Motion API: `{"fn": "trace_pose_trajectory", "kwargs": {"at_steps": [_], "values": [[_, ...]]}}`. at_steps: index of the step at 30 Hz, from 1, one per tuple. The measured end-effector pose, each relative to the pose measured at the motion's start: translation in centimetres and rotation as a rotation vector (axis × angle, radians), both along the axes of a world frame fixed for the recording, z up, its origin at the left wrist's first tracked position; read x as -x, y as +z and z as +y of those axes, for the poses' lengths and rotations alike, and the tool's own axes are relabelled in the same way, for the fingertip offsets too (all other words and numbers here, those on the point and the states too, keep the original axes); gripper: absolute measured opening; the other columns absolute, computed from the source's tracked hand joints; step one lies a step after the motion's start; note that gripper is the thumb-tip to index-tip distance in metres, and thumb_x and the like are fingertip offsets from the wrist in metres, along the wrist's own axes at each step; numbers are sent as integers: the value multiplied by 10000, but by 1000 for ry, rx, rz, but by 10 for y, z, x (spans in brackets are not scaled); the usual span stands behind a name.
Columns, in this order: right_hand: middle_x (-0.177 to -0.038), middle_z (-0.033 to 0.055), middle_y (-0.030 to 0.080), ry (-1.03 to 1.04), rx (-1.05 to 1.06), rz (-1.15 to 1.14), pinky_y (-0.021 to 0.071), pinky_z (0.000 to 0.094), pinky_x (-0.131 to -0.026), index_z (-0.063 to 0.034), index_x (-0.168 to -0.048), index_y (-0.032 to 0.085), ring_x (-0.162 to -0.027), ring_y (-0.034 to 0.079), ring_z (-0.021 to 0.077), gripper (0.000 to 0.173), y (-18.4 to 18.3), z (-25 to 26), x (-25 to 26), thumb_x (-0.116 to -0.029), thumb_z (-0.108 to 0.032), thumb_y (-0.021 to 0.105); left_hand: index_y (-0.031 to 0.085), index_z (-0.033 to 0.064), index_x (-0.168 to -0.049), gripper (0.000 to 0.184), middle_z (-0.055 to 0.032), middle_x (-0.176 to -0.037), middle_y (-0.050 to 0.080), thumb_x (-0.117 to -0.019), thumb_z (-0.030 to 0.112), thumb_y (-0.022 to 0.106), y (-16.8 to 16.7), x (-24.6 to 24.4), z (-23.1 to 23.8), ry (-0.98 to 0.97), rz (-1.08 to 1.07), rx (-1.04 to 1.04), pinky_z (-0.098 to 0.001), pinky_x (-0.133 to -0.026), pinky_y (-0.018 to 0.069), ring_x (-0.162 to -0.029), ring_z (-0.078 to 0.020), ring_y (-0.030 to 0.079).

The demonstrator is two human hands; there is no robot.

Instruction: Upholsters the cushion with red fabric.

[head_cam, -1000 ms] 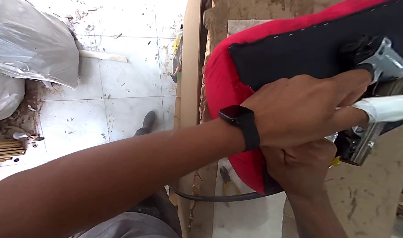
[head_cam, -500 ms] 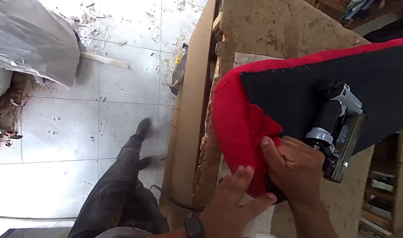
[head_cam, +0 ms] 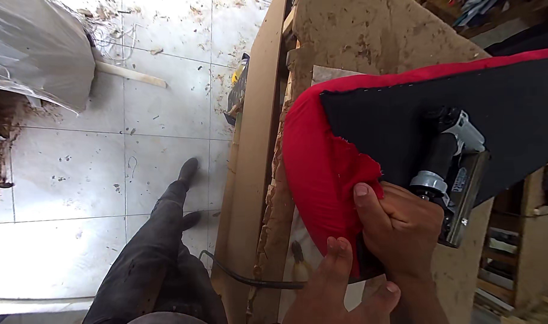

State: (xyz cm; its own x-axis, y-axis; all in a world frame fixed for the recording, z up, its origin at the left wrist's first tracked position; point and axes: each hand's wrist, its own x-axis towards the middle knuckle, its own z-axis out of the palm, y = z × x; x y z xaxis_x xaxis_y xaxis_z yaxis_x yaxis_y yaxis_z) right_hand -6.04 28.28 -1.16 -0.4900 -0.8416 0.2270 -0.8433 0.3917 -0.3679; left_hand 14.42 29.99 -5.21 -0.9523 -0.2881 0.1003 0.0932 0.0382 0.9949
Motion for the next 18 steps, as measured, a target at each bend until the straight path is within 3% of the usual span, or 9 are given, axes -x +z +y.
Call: {"fn": "trace_pose_trajectory", "kwargs": {"at_steps": [5, 7, 9, 11, 13, 15, 16, 18], "values": [[-564, -16, 530, -7, 51, -11, 438, 299, -523, -136, -519, 467, -564, 550, 110, 504, -1, -8, 0, -991, -200, 632, 350, 310, -1603, 1040, -321, -1670, 83, -722, 785, 636, 0, -6, -12, -41, 10, -15, -552, -1275, 219, -1565, -460, 70], [-574, -10, 542, -7, 87, -16, 452, 304, -536, -124, -530, 492, -575, 559, 112, 488, -4, -14, 1, -994, -192, 630, 442, 297, -1555, 955, -230, -1668, 236, -753, 781, 632, -3, -11, -34, 20, 41, -22, -586, -1242, 290, -1555, -412, 191], [-571, 15, 538, 25, 131, -38, 463, 330, -557, -109, -530, 466, -589, 568, 135, 502, -6, -23, 6, -1001, -191, 622, 563, 221, -1460, 747, -92, -1582, 464, -872, 680, 597, -10, -1, -85, 133, 149, 54, -570, -1215, 351, -1496, -314, 377], [-608, 22, 557, 58, 137, -101, 477, 328, -595, -98, -558, 486, -633, 579, 132, 472, -5, -26, 9, -998, -200, 624, 652, 92, -1333, 554, -85, -1440, 609, -982, 508, 549, -1, 34, -153, 212, 306, 183, -522, -1195, 381, -1423, -280, 481], [-764, -7, 652, 44, 79, -170, 542, 306, -703, -98, -725, 672, -768, 632, 89, 323, 2, -25, 9, -1000, -263, 637, 669, 44, -1313, 497, -98, -1315, 688, -1003, 406, 529, 19, 89, -211, 240, 402, 345, -495, -1178, 405, -1350, -275, 557], [-836, -55, 672, -1, 1, -214, 541, 310, -756, -161, -754, 677, -837, 637, 67, 311, 9, -24, 6, -1007, -338, 633, 659, 93, -1345, 454, -41, -1238, 721, -966, 343, 641, 36, 147, -241, 166, 405, 475, -430, -1115, 472, -1242, -198, 628], [-939, -48, 702, 3, -44, -252, 562, 327, -835, -162, -820, 721, -937, 655, 85, 288, 15, -23, 5, -1015, -352, 627, 645, 142, -1363, 445, 2, -1173, 732, -962, 333, 660, 39, 172, -247, 95, 350, 535, -399, -1023, 522, -1146, -154, 660], [-1074, -40, 687, 6, -136, -305, 560, 340, -869, -180, -969, 752, -1032, 638, 107, 275, 25, -17, 5, -1019, -407, 606, 610, 217, -1383, 428, 22, -1066, 729, -986, 378, 603, 41, 202, -247, -58, 176, 650, -405, -873, 566, -1020, -156, 687]]}}
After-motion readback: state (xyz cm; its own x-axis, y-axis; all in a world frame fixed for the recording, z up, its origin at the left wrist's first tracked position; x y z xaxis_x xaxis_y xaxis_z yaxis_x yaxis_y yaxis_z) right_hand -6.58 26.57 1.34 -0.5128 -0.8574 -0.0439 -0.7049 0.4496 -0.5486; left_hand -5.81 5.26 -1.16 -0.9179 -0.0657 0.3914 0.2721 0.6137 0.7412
